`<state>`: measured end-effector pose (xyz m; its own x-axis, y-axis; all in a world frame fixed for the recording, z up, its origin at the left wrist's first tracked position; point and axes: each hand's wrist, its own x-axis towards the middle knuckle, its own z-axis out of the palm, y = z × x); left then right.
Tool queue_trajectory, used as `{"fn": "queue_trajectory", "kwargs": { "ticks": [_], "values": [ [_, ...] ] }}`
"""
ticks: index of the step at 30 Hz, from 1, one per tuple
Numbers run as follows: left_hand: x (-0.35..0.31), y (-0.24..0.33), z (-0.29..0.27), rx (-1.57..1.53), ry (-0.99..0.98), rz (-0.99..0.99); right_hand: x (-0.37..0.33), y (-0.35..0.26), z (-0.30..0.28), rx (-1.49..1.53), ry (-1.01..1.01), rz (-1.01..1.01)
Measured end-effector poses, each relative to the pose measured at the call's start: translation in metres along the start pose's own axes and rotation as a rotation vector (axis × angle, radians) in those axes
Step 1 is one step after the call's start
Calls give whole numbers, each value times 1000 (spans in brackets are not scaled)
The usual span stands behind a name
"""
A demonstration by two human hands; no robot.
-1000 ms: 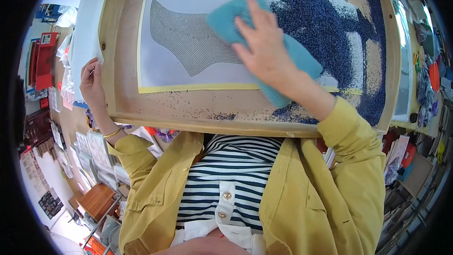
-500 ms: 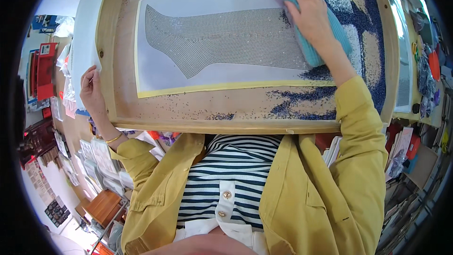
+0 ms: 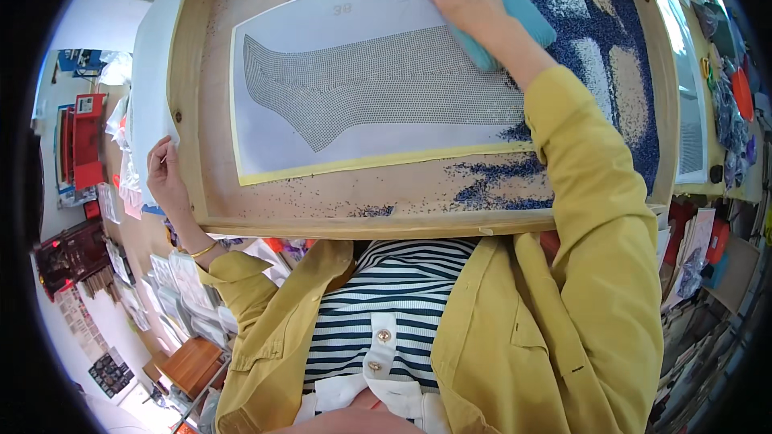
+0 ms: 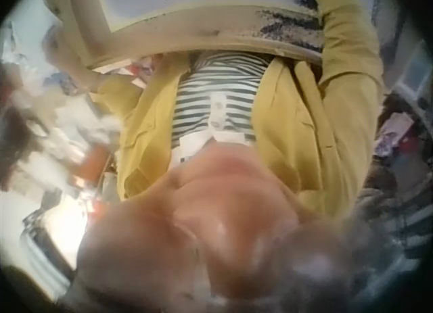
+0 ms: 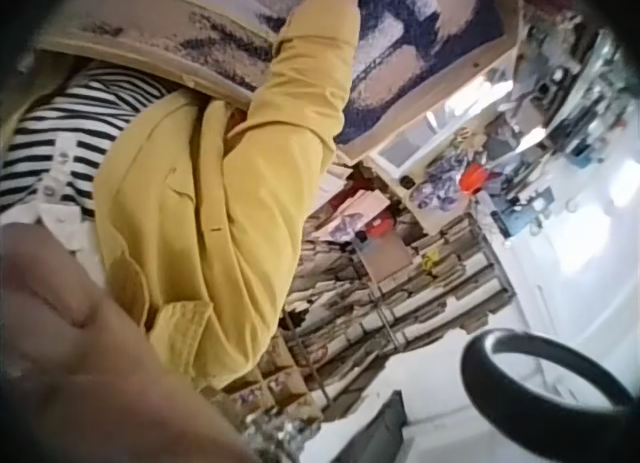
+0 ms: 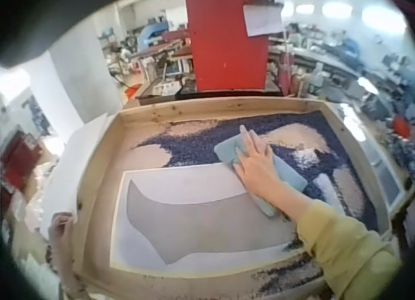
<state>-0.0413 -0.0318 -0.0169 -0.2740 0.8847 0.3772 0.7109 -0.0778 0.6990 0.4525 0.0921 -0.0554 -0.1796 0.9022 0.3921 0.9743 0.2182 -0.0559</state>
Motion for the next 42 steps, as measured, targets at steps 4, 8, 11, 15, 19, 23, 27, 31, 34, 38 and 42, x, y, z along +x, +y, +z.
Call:
{"fn": "queue_trajectory", "kwargs": {
  "ticks": [4, 8, 11, 15, 19, 23, 27, 31, 34, 38, 42],
  "values": [
    [0, 4, -3, -3, 0, 5, -2, 85, 23, 584, 338, -174],
    [1, -2, 1, -40, -22, -7, -29, 126, 9, -191, -17, 220],
    [2, -3, -1, -23, -17, -3, -61, 134, -19, -213, -145, 216],
    [2, -7, -11, -8, -21, 6, -99, 76, -56, -33, -180, 273],
    [1, -6, -4, -24, -31, 11, -125, 40, -53, 331, 23, 186],
    [2, -5, -5, -55, -24, -7, -121, -15, -54, 335, -45, 100],
    [2, -5, -1, -54, -21, -20, -102, -59, -45, -79, -112, 119],
    [2, -11, -7, -37, -32, 13, -112, -12, -34, -329, -52, 135],
    [-1, -12, -5, -37, -33, 9, -131, 10, -41, -314, -42, 159],
    [0, -4, -7, -27, -35, 14, -156, 3, -60, 10, -44, 264],
    [2, -4, -3, -11, -35, -7, -141, -67, -59, -93, -73, 287]
  ]
}}
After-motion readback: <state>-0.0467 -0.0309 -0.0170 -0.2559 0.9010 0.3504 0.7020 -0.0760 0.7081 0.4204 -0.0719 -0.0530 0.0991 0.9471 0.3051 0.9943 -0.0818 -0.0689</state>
